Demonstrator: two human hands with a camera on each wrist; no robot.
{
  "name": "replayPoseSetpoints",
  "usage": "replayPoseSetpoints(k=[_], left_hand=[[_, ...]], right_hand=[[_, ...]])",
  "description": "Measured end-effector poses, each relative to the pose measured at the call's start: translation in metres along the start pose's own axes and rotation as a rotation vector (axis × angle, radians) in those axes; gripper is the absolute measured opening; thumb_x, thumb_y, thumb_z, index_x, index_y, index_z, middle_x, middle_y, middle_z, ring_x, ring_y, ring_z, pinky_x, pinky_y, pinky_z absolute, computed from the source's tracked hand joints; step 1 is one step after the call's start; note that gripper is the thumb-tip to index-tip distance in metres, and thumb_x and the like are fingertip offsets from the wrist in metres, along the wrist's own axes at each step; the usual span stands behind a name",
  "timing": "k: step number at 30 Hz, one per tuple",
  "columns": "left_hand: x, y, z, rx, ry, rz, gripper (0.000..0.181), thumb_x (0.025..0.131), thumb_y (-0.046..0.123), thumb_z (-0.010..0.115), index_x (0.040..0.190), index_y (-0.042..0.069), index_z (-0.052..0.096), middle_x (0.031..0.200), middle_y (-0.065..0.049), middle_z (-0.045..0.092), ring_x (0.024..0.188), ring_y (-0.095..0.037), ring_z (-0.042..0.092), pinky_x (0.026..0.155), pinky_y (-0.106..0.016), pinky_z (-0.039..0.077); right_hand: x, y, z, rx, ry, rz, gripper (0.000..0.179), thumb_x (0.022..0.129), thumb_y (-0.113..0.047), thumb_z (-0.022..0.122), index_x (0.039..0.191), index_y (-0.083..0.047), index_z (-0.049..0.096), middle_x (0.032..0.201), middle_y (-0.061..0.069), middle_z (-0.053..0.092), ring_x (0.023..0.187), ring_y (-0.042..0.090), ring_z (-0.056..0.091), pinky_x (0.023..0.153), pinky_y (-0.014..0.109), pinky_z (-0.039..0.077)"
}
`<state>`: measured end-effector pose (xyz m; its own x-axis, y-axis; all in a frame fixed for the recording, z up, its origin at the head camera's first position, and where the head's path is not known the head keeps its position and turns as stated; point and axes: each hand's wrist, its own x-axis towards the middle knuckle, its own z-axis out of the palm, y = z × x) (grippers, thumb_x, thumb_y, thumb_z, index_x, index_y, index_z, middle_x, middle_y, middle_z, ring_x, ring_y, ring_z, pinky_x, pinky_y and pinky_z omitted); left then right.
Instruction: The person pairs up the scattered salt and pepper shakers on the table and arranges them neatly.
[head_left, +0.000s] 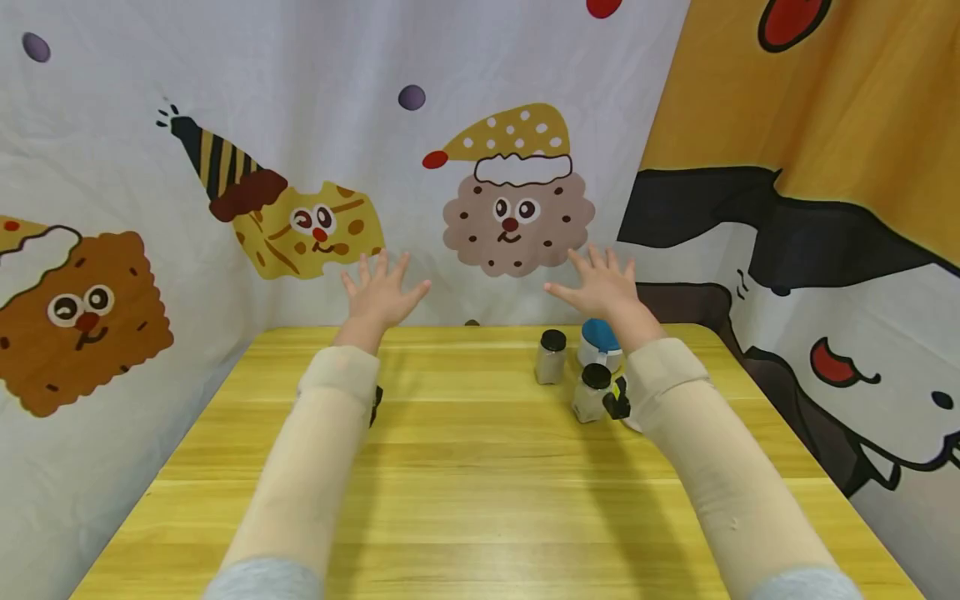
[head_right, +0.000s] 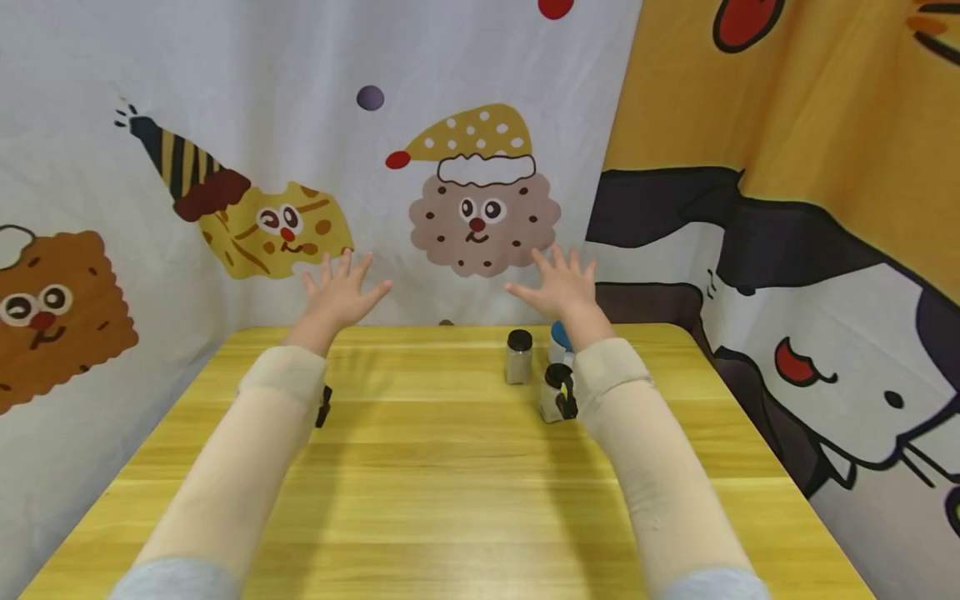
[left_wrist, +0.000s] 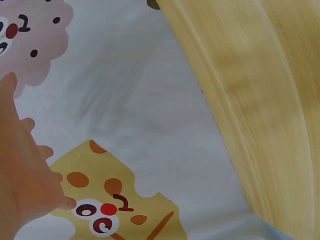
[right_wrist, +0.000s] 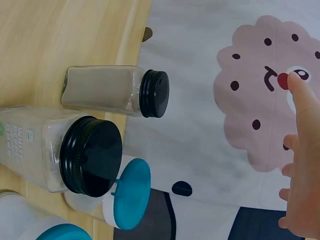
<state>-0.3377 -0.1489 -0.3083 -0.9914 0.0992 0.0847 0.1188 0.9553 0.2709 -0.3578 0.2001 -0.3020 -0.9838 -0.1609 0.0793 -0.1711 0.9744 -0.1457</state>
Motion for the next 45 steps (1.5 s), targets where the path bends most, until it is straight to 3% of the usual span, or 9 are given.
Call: replayPoseSetpoints(k=[10, 19, 24, 32, 45], left_hand=[[-0.002, 0.001, -0.002, -0.048, -0.007, 0.026, 0.082, 0.092, 0.072, 0.024, 0.156, 0.024, 0.004, 0.158, -0.015, -0.007, 0.138, -0.04, -0.021, 0.101, -0.066, -0.015], [-0.005, 0.001, 0.001, -0.065, 0.032, 0.058, 0.081, 0.093, 0.07, 0.028, 0.156, 0.025, 0.006, 0.158, -0.016, -0.005, 0.139, -0.04, -0.02, 0.101, -0.067, -0.014], [-0.008, 0.003, 0.002, -0.066, 0.046, 0.079, 0.081, 0.092, 0.071, 0.028, 0.156, 0.025, 0.005, 0.158, -0.014, -0.008, 0.139, -0.039, -0.02, 0.102, -0.066, -0.013], [-0.015, 0.012, 0.003, -0.092, 0.073, 0.109, 0.082, 0.091, 0.071, 0.03, 0.155, 0.027, 0.005, 0.158, -0.012, -0.007, 0.14, -0.039, -0.017, 0.101, -0.061, -0.02], [-0.021, 0.021, 0.01, -0.146, 0.103, 0.154, 0.083, 0.089, 0.073, 0.031, 0.155, 0.03, 0.006, 0.159, -0.008, -0.006, 0.141, -0.035, -0.018, 0.103, -0.059, -0.018]], right_hand=[[-0.011, 0.0, -0.01, 0.028, 0.006, -0.022, 0.099, 0.082, -0.081, 0.035, 0.155, -0.019, 0.013, 0.158, 0.02, -0.001, 0.14, 0.045, -0.007, 0.102, 0.064, -0.016], [-0.022, 0.005, -0.01, 0.006, 0.032, -0.044, 0.1, 0.081, -0.082, 0.033, 0.156, -0.02, 0.01, 0.158, 0.018, -0.001, 0.141, 0.044, -0.007, 0.103, 0.063, -0.015], [-0.026, 0.008, -0.012, 0.005, 0.05, -0.053, 0.1, 0.081, -0.082, 0.035, 0.156, -0.02, 0.011, 0.158, 0.018, 0.001, 0.141, 0.044, -0.005, 0.104, 0.063, -0.012], [-0.037, 0.009, -0.015, -0.006, 0.075, -0.054, 0.1, 0.08, -0.082, 0.036, 0.155, -0.02, 0.013, 0.158, 0.018, 0.0, 0.141, 0.044, -0.002, 0.105, 0.064, -0.01], [-0.053, 0.015, -0.015, 0.037, 0.126, -0.063, 0.1, 0.081, -0.081, 0.038, 0.155, -0.018, 0.015, 0.158, 0.018, 0.001, 0.141, 0.042, -0.002, 0.105, 0.063, -0.01]])
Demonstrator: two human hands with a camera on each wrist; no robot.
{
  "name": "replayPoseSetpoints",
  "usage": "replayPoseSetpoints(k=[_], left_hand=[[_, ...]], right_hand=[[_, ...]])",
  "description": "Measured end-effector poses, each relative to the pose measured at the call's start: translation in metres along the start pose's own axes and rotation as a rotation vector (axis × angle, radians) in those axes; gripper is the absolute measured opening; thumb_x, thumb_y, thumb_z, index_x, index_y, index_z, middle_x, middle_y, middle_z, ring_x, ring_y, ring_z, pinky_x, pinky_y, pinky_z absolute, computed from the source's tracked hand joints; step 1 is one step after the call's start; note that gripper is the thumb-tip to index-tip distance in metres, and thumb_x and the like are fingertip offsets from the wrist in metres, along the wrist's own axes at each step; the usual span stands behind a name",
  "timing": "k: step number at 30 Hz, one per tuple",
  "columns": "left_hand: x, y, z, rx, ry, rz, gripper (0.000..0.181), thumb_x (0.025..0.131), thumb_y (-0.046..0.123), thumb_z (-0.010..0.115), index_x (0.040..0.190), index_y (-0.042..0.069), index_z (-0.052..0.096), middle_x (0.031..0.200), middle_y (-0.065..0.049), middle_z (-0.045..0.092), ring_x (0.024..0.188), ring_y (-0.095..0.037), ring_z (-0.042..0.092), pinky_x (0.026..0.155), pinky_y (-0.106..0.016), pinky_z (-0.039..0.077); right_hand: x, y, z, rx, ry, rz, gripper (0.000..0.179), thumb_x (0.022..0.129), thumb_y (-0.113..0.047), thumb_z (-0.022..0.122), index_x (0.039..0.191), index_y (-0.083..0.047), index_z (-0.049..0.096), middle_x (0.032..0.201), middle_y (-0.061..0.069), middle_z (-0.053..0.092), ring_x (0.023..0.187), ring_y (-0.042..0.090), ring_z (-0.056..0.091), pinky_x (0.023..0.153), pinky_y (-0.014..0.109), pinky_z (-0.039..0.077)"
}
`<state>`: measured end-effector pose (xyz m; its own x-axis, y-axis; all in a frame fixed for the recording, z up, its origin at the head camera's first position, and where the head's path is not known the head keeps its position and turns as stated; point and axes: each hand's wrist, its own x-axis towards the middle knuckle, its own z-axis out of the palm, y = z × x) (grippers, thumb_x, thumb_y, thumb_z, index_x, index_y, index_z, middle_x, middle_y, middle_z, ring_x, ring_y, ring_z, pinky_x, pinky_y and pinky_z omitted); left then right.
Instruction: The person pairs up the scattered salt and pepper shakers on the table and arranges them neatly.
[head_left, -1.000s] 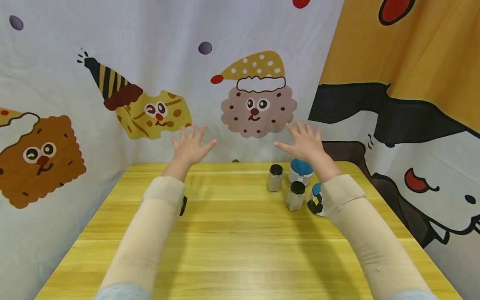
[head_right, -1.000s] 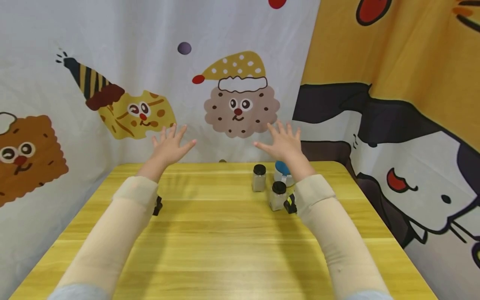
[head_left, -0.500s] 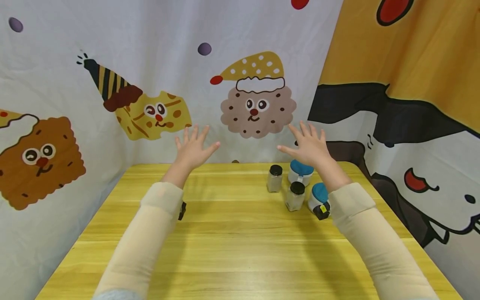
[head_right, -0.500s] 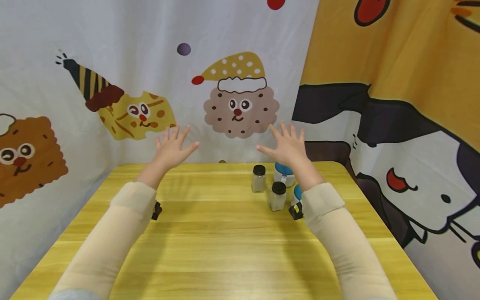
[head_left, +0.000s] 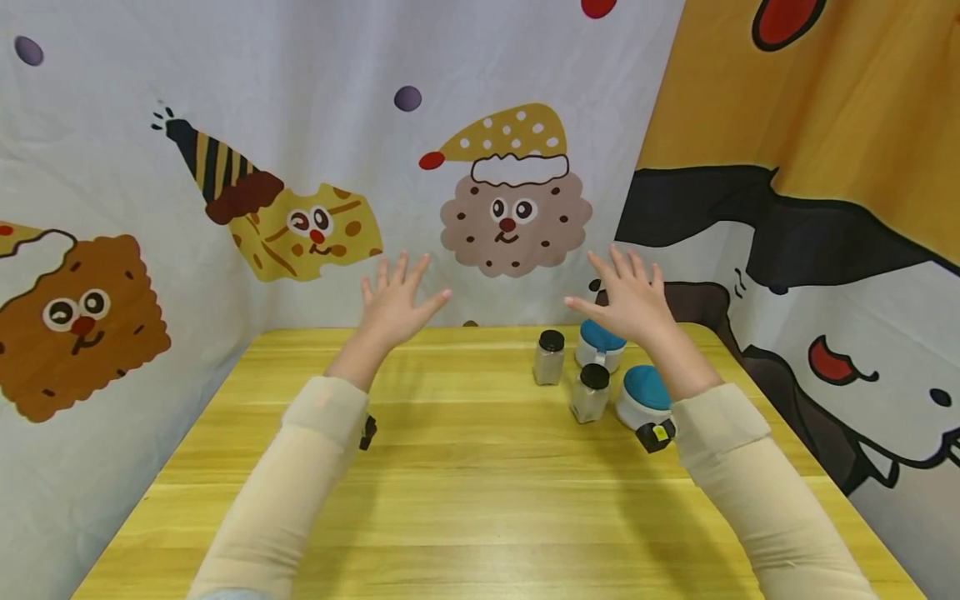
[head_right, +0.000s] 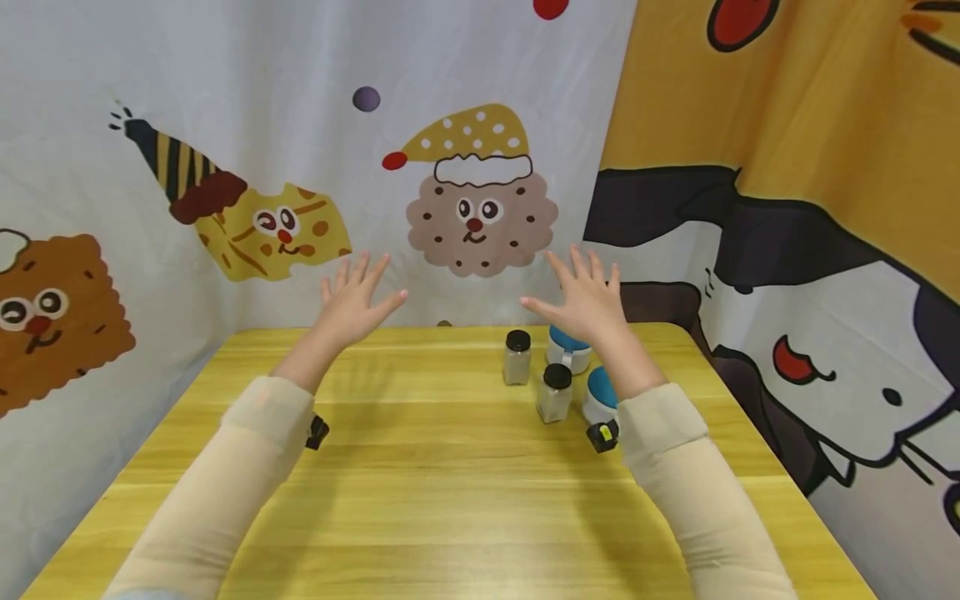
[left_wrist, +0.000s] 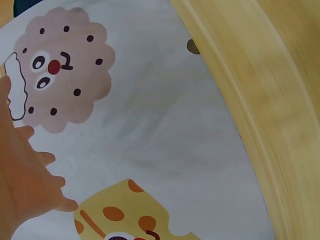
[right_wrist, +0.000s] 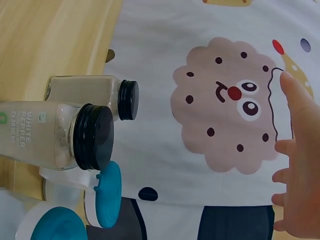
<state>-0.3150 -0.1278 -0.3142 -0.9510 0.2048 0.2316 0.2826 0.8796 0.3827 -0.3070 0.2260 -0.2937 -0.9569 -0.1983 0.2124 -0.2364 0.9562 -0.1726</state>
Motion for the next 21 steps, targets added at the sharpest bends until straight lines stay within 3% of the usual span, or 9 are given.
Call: replayPoseSetpoints(k=[13, 21], left_hand=[[-0.008, 0.014, 0.01, -0.047, 0.049, 0.05, 0.08, 0.092, 0.067, 0.039, 0.155, 0.031, 0.006, 0.159, -0.005, -0.004, 0.142, -0.03, -0.015, 0.106, -0.058, -0.014], [-0.01, 0.021, 0.018, -0.092, 0.086, 0.081, 0.083, 0.089, 0.073, 0.036, 0.155, 0.031, 0.007, 0.159, -0.002, -0.003, 0.143, -0.028, -0.013, 0.107, -0.056, -0.013]], right_hand=[[-0.019, 0.009, 0.0, 0.036, 0.075, -0.024, 0.096, 0.083, -0.076, 0.046, 0.155, -0.019, 0.016, 0.158, 0.016, 0.005, 0.142, 0.04, -0.001, 0.106, 0.063, -0.007], [-0.032, 0.015, 0.001, 0.066, 0.114, -0.022, 0.095, 0.083, -0.073, 0.049, 0.155, -0.019, 0.017, 0.159, 0.015, 0.004, 0.142, 0.04, 0.001, 0.106, 0.062, -0.007]])
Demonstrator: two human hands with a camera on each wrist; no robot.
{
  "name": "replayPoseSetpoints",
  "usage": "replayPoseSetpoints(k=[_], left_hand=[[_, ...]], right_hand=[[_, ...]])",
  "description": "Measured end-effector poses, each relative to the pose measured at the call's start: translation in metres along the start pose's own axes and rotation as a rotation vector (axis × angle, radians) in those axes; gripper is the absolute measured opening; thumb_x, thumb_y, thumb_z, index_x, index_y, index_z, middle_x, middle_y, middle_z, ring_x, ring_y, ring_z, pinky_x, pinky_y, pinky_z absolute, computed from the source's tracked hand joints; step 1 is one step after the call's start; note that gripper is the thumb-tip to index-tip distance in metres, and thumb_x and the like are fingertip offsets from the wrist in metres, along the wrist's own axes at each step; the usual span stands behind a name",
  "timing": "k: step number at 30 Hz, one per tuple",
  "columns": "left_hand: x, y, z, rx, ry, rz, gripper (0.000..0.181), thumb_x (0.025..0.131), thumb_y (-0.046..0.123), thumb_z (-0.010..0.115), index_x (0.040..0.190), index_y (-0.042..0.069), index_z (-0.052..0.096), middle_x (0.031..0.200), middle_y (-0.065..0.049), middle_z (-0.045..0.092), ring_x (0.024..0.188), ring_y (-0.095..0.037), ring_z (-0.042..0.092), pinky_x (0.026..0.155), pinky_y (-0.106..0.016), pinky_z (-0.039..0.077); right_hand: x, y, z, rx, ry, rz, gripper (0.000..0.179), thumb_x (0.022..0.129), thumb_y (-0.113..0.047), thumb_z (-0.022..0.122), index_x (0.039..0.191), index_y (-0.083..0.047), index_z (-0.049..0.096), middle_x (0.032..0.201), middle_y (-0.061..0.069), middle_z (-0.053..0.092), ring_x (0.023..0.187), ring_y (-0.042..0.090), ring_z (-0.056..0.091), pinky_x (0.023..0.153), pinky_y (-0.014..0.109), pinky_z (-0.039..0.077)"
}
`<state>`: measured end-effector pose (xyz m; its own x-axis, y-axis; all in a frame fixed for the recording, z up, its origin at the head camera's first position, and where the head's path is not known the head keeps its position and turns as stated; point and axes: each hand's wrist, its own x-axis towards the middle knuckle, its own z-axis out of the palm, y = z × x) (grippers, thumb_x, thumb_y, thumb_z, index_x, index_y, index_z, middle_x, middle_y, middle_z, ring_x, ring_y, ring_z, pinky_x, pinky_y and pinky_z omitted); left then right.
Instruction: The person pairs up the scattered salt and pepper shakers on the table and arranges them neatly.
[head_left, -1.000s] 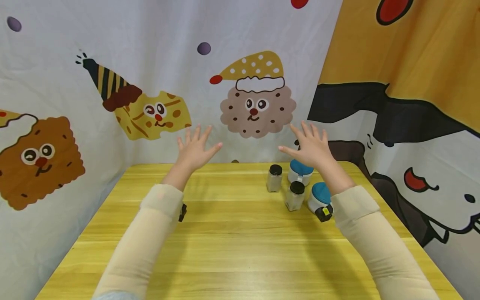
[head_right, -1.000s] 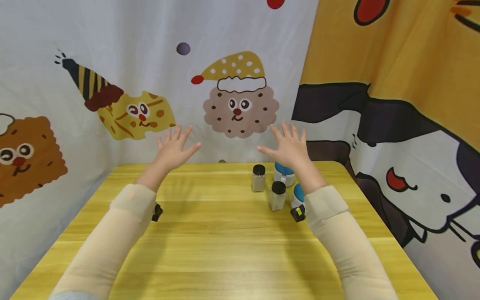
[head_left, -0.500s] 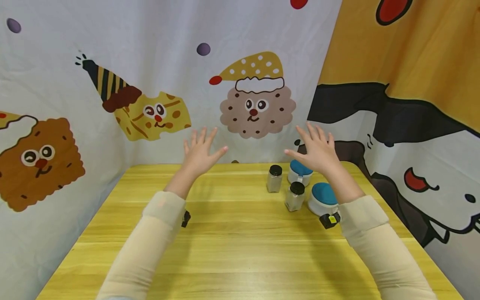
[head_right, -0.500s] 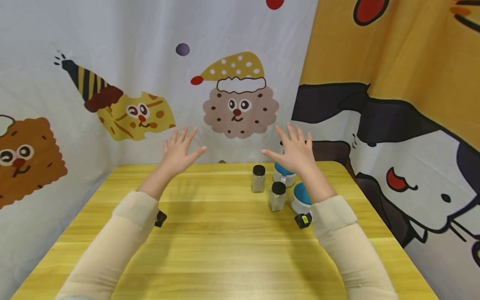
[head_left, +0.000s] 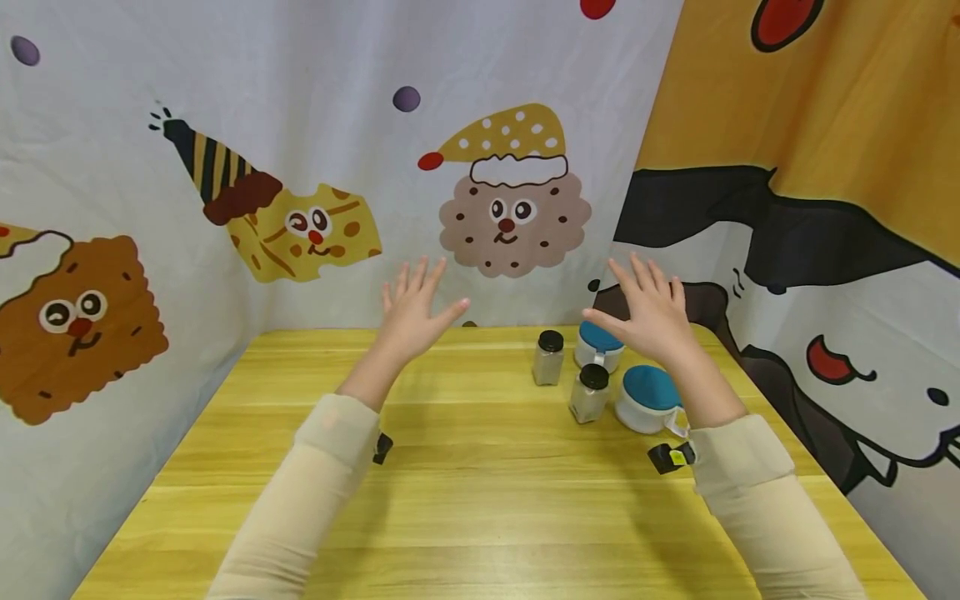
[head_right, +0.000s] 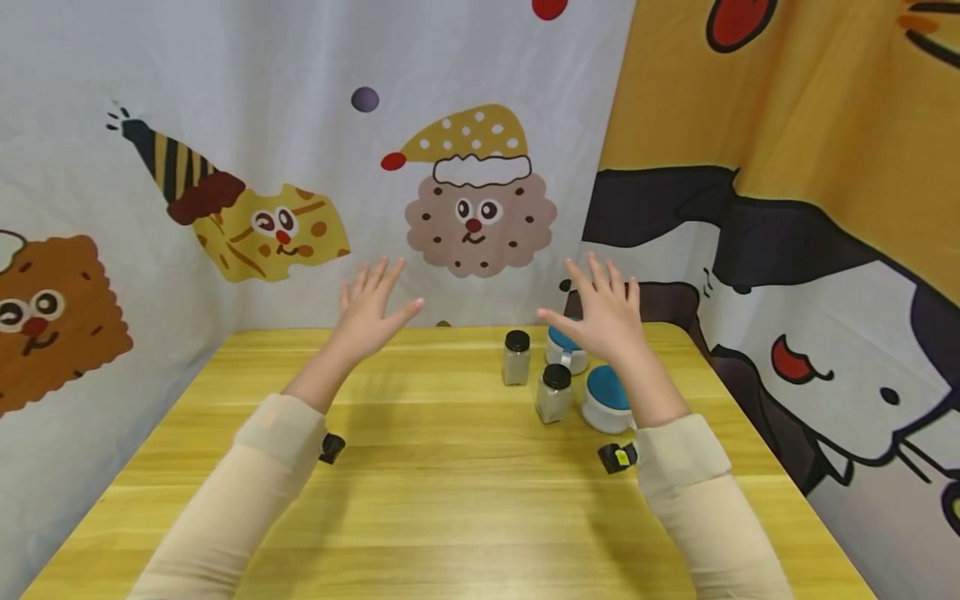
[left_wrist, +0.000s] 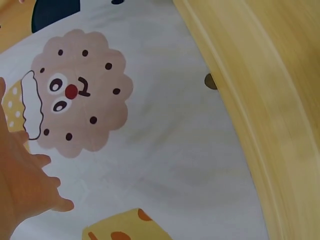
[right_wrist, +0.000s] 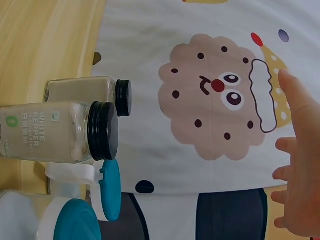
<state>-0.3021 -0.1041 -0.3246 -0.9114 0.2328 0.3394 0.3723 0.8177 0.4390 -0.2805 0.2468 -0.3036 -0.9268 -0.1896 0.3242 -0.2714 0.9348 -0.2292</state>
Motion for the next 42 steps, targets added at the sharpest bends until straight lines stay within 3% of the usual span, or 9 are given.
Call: replayPoseSetpoints(k=[28, 35, 42], left_hand=[[-0.012, 0.025, 0.036, -0.172, 0.038, 0.056, 0.079, 0.091, 0.064, 0.045, 0.155, 0.029, 0.012, 0.159, -0.001, 0.004, 0.143, -0.026, -0.009, 0.109, -0.055, -0.008], [-0.017, 0.03, 0.045, -0.243, 0.052, 0.073, 0.077, 0.093, 0.056, 0.052, 0.155, 0.029, 0.015, 0.159, 0.001, 0.005, 0.143, -0.023, -0.008, 0.109, -0.054, -0.009], [-0.021, 0.037, 0.054, -0.25, 0.06, 0.087, 0.079, 0.092, 0.058, 0.051, 0.155, 0.028, 0.015, 0.159, 0.001, 0.006, 0.144, -0.023, -0.007, 0.11, -0.053, -0.007]], right_hand=[[-0.04, 0.018, 0.012, 0.146, 0.08, 0.035, 0.093, 0.086, -0.062, 0.058, 0.155, -0.017, 0.015, 0.159, 0.015, 0.001, 0.142, 0.038, -0.004, 0.106, 0.061, -0.01], [-0.047, 0.022, 0.017, 0.168, 0.092, 0.053, 0.094, 0.086, -0.06, 0.06, 0.155, -0.018, 0.013, 0.159, 0.013, 0.0, 0.143, 0.037, -0.005, 0.106, 0.061, -0.01], [-0.055, 0.027, 0.021, 0.197, 0.124, 0.069, 0.095, 0.085, -0.056, 0.063, 0.155, -0.016, 0.014, 0.159, 0.015, 0.002, 0.143, 0.038, -0.004, 0.106, 0.062, -0.01]])
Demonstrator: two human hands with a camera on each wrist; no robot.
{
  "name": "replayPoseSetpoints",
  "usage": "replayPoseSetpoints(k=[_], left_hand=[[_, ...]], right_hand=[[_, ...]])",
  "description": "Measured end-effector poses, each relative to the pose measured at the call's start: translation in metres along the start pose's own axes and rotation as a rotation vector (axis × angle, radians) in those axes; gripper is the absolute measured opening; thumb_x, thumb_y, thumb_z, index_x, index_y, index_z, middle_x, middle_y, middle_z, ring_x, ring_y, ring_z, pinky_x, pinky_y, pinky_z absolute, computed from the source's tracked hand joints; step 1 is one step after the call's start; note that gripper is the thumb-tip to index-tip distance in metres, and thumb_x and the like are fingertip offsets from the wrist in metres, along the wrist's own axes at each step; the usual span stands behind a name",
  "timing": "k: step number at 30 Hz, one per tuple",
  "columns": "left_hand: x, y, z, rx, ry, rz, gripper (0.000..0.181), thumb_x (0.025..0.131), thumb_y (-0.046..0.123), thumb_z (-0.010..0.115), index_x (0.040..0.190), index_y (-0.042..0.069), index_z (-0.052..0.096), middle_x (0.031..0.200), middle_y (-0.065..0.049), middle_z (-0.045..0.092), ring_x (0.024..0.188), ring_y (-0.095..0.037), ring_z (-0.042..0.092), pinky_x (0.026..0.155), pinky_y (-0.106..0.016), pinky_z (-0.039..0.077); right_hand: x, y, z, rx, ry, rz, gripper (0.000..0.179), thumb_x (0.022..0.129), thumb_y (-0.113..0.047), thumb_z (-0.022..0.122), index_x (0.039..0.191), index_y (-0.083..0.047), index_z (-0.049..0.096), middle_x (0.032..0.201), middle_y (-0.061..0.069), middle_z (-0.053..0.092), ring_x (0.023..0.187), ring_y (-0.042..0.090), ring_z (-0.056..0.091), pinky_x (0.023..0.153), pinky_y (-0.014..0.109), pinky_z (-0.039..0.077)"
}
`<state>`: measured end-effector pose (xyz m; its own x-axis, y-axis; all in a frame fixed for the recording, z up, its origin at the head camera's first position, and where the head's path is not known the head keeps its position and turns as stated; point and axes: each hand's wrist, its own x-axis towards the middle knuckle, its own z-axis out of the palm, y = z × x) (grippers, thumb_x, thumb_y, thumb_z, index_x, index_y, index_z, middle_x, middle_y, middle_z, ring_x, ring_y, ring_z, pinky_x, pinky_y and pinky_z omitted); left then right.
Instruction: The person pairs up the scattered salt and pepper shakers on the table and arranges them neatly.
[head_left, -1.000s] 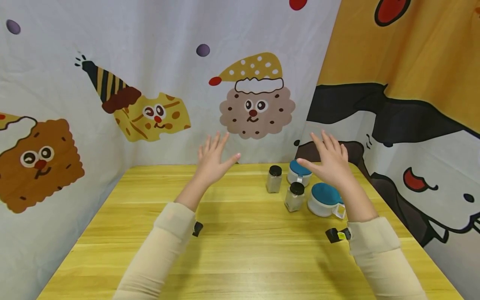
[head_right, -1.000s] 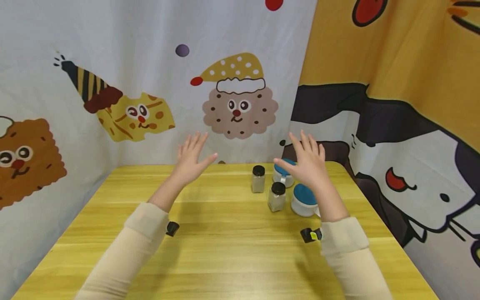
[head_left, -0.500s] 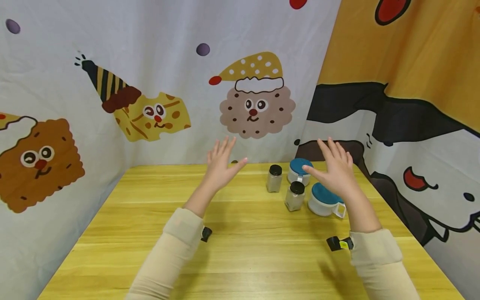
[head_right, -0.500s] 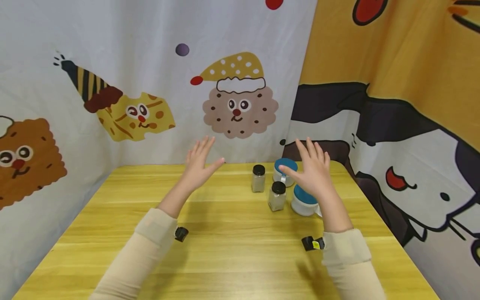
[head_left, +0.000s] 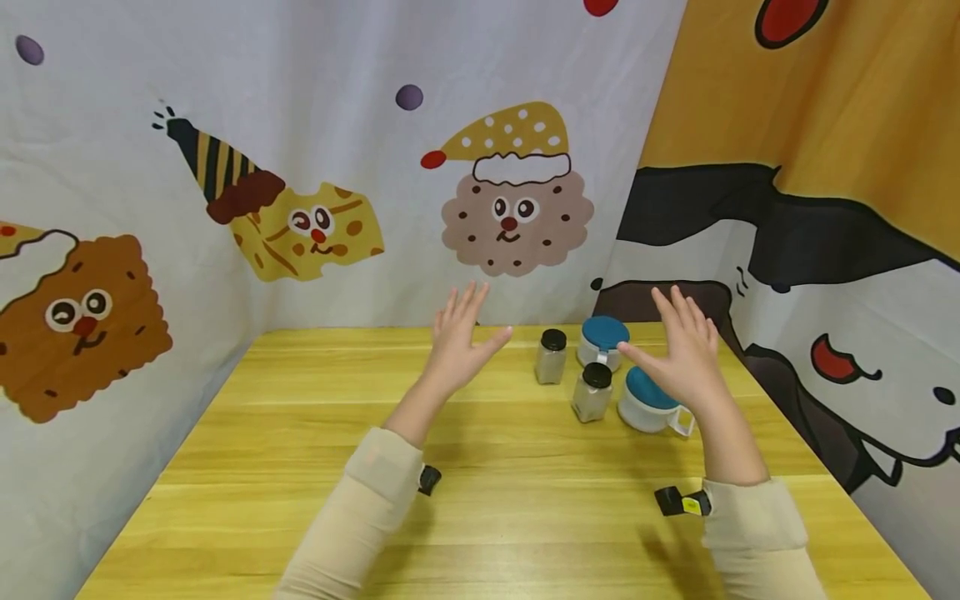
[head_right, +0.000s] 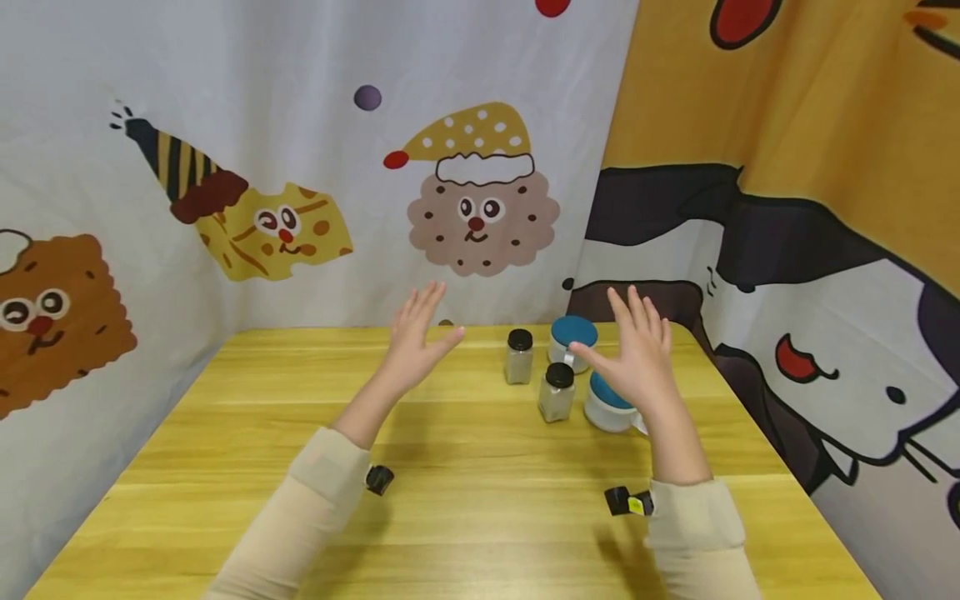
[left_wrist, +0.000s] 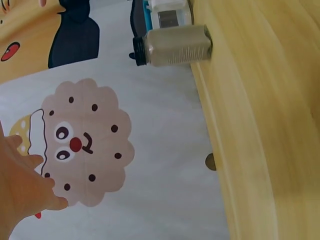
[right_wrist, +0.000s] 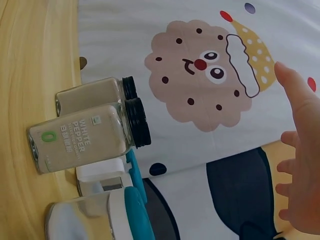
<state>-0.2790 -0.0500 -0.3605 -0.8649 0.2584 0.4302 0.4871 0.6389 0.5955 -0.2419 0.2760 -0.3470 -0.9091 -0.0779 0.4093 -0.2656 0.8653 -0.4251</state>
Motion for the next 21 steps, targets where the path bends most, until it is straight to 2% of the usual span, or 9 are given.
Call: replayPoseSetpoints(k=[7, 21], left_hand=[[-0.004, 0.005, 0.01, -0.057, 0.008, 0.003, 0.078, 0.092, 0.05, 0.058, 0.154, 0.025, 0.019, 0.158, 0.001, 0.009, 0.144, -0.023, -0.004, 0.11, -0.053, -0.007], [-0.012, 0.007, 0.031, -0.129, -0.002, 0.013, 0.081, 0.09, 0.059, 0.054, 0.154, 0.024, 0.018, 0.158, 0.002, 0.011, 0.144, -0.028, 0.001, 0.11, -0.055, -0.002]], right_hand=[[-0.009, 0.007, 0.001, 0.037, 0.017, 0.014, 0.094, 0.086, -0.052, 0.066, 0.155, -0.015, 0.014, 0.159, 0.014, 0.002, 0.143, 0.037, -0.004, 0.107, 0.061, -0.009], [-0.023, 0.019, 0.006, 0.12, 0.044, 0.021, 0.094, 0.087, -0.043, 0.068, 0.155, -0.015, 0.011, 0.159, 0.014, 0.001, 0.143, 0.037, -0.003, 0.106, 0.063, -0.008]])
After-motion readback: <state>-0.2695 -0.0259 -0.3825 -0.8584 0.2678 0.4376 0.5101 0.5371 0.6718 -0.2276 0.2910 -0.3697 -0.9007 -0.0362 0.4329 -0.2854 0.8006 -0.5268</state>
